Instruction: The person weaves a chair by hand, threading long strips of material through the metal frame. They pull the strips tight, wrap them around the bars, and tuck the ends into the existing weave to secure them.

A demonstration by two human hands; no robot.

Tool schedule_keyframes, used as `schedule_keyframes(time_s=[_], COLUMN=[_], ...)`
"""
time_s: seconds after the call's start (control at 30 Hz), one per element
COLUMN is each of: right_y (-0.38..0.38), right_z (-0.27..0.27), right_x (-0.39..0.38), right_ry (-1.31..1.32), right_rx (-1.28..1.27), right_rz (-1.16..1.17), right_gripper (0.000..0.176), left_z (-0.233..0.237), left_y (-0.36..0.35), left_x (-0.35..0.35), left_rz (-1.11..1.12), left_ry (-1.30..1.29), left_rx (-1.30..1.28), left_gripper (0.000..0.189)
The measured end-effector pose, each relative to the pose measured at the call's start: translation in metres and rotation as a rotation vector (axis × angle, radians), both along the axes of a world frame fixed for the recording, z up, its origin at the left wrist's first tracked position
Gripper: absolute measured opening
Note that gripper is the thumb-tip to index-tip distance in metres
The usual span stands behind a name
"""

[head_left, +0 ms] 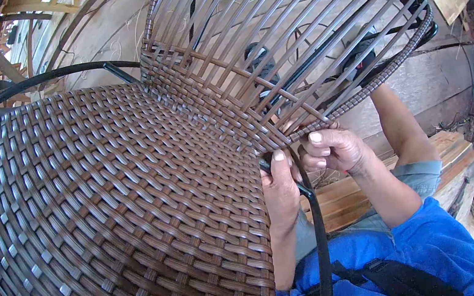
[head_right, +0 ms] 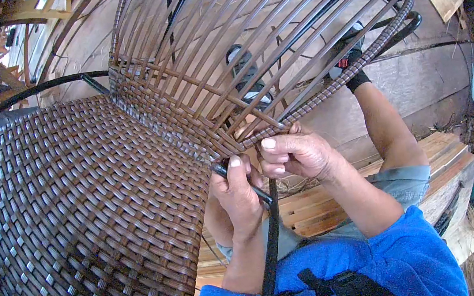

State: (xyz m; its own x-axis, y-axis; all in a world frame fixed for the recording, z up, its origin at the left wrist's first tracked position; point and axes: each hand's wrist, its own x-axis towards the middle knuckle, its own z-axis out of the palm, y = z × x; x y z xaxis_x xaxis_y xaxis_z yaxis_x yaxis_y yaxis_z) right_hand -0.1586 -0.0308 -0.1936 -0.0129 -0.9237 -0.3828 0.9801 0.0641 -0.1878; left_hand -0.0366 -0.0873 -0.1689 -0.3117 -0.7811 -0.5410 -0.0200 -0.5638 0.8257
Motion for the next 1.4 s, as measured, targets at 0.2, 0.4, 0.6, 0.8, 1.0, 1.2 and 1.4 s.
schedule_keyframes(time_s=[0.2, 0.4, 0.6, 0.8, 1.0, 1.2, 1.4], right_y=[0.007, 0.044, 0.047, 0.030, 0.034, 0.011, 0.007], right_z=[-0.002, 0.004, 0.026, 0.015, 0.058, 0.067, 0.035], right_x=[0.020, 0.020, 0.007, 0.014, 0.036, 0.015, 0.040], right_ry=[0.381, 0.794, 1.246, 1.425, 1.435, 0.766, 1.267], right_rx=[0.167, 0.339, 0.473, 0.449, 0.331, 0.165, 0.302], right_rz=[-0.157, -0.061, -0.345, -0.363, -0.088, -0.020, -0.252], right_gripper=[0.026, 0.015, 0.018, 0.025, 0.026, 0.026, 0.029], left_z=[0.018, 0.033, 0.025, -0.007, -0.025, 0.005, 0.001], left_y=[0.003, 0.001, 0.003, -0.001, -0.003, -0.010, -0.013], left_x=[-0.010, -0.021, -0.025, -0.012, -0.004, -0.013, -0.023], left_rz=[-0.016, 0.021, 0.046, -0.002, 0.110, 0.114, 0.189], left_ry=[0.009, -0.065, -0.222, -0.095, 0.081, 0.089, 0.135], left_rx=[-0.078, -0.055, -0.206, -0.299, -0.176, -0.136, -0.132], left_gripper=[0.015, 0.018, 0.025, 0.028, 0.040, 0.037, 0.035])
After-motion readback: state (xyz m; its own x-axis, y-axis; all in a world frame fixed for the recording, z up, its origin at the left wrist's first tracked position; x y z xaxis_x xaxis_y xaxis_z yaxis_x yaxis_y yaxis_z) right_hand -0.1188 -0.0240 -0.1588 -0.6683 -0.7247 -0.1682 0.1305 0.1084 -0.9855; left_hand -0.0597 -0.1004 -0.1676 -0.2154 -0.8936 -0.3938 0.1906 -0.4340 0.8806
